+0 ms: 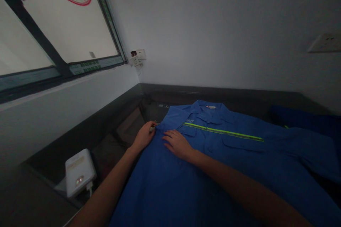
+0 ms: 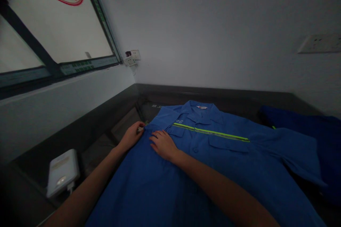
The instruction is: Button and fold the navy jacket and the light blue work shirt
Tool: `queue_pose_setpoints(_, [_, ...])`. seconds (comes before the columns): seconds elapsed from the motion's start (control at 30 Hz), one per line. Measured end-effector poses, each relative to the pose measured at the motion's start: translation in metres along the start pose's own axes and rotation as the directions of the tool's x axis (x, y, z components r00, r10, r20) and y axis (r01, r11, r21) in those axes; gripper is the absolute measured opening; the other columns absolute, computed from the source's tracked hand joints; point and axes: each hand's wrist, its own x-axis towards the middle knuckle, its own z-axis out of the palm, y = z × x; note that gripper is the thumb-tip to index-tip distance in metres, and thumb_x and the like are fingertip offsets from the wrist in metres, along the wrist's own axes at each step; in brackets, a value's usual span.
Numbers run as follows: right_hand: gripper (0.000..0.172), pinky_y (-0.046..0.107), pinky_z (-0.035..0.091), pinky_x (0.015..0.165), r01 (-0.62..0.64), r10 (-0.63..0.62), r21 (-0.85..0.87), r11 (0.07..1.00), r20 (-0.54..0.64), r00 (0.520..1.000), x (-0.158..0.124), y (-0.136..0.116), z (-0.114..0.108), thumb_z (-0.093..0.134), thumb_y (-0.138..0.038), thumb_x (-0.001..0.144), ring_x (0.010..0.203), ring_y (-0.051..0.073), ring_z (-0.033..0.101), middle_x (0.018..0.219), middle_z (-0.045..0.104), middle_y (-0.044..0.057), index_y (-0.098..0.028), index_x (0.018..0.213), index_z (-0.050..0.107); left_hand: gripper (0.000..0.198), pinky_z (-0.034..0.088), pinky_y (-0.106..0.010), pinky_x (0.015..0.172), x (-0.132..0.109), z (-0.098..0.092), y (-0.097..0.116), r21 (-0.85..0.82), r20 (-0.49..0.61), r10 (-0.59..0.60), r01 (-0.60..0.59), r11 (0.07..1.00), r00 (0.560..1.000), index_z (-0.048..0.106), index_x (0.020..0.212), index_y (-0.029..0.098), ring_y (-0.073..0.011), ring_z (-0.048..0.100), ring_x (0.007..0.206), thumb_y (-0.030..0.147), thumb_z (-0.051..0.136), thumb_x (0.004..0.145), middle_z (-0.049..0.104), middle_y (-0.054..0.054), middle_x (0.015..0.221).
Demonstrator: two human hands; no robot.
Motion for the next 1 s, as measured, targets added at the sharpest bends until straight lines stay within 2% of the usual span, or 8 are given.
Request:
queue_pose_setpoints(0.1, [0.025,0.036,0.042,0.099,-0.019,0.025,0.089,0.996,-0.062,0.998,0.009,0.005,-0.010,0.054,-0.023,0.089,0.113,0.021,0.053,0.119,0.062,0.008,-0.018,0.112,0.063,0.025,0.046,-0.035,0.090,-0.001,0.001,0.004,-0.038,0.044,0.013,-0.012,0.999,0.999,0.054,0.105,0.020,-0.0195,0.059,0.097,0.012,0.049,0.081,0.063,-0.006,0.104])
queue_pose_setpoints(0.2, [0.021,0.032,0.043,0.095,-0.099,0.110,0.102,0.990,-0.110,0.988,0.035,0.026,-0.027,0.051,-0.022,0.091,0.105,0.019,0.056,0.108,0.066,0.006,-0.017,0.107,0.064,0.020,0.048,-0.032,0.083,-0.001,0.004,0.003,-0.046,0.006,0.018,-0.018,0.999,1.000,0.055,0.099,0.020,-0.0173,0.059,0.086,0.012,0.049,0.081,0.061,-0.004,0.099])
queue_pose_setpoints(0.27, [0.022,0.029,0.041,0.095,-0.242,0.245,0.044,0.969,-0.105,0.964,0.062,0.048,-0.038,0.049,-0.022,0.091,0.105,0.018,0.056,0.108,0.067,0.006,-0.017,0.106,0.065,0.017,0.048,-0.031,0.078,-0.001,0.006,0.002,-0.055,-0.024,0.008,-0.010,0.998,1.000,0.055,0.094,0.020,-0.0162,0.058,0.079,0.012,0.048,0.080,0.059,-0.003,0.093])
queue_pose_setpoints(0.37, [0.026,0.025,0.042,0.092,-0.473,0.471,-0.063,0.879,-0.048,0.881,0.103,0.083,-0.046,0.047,-0.020,0.091,0.106,0.017,0.058,0.113,0.066,0.006,-0.018,0.110,0.064,0.016,0.048,-0.031,0.077,0.000,0.009,0.002,-0.048,-0.032,0.002,-0.004,0.999,0.999,0.055,0.091,0.020,-0.0164,0.056,0.079,0.011,0.048,0.079,0.056,-0.003,0.091])
queue_pose_setpoints(0.5, [0.027,0.030,0.044,0.087,-0.597,0.597,-0.132,0.791,-0.049,0.801,0.140,0.113,-0.038,0.047,-0.021,0.091,0.108,0.022,0.059,0.114,0.066,0.013,-0.016,0.108,0.066,0.018,0.047,-0.032,0.080,0.000,0.010,0.002,-0.036,-0.026,0.013,-0.014,0.999,1.000,0.055,0.095,0.021,-0.0180,0.056,0.087,0.012,0.049,0.081,0.056,-0.004,0.099])
queue_pose_setpoints(0.67, [0.031,0.035,0.047,0.081,-0.671,0.682,-0.189,0.717,-0.012,0.731,0.163,0.130,-0.016,0.061,-0.035,0.084,0.106,0.029,0.061,0.110,0.067,0.019,-0.012,0.104,0.068,0.018,0.046,-0.030,0.079,0.000,0.010,0.001,-0.030,-0.010,0.015,-0.016,0.999,1.000,0.055,0.094,0.021,-0.0185,0.056,0.088,0.010,0.046,0.083,0.058,-0.004,0.094])
queue_pose_setpoints(0.77, [0.029,0.033,0.046,0.081,-0.675,0.689,-0.207,0.708,-0.009,0.725,0.171,0.137,-0.008,0.061,-0.034,0.085,0.103,0.027,0.063,0.109,0.068,0.017,-0.014,0.105,0.067,0.018,0.046,-0.031,0.081,0.001,0.009,0.001,0.013,-0.020,0.005,-0.005,1.000,1.000,0.056,0.090,0.021,-0.0193,0.055,0.092,0.008,0.048,0.082,0.058,-0.004,0.094])
queue_pose_setpoints(1.0, [0.026,0.037,0.040,0.089,-0.631,0.628,-0.235,0.740,-0.097,0.772,0.164,0.139,0.010,0.052,-0.030,0.090,0.112,0.026,0.055,0.114,0.065,0.017,-0.013,0.108,0.062,0.016,0.044,-0.035,0.085,0.000,-0.002,0.013,0.298,-0.001,-0.064,0.061,0.953,0.998,0.062,0.090,0.022,-0.0230,0.051,0.102,0.014,0.053,0.080,0.059,-0.006,0.105])
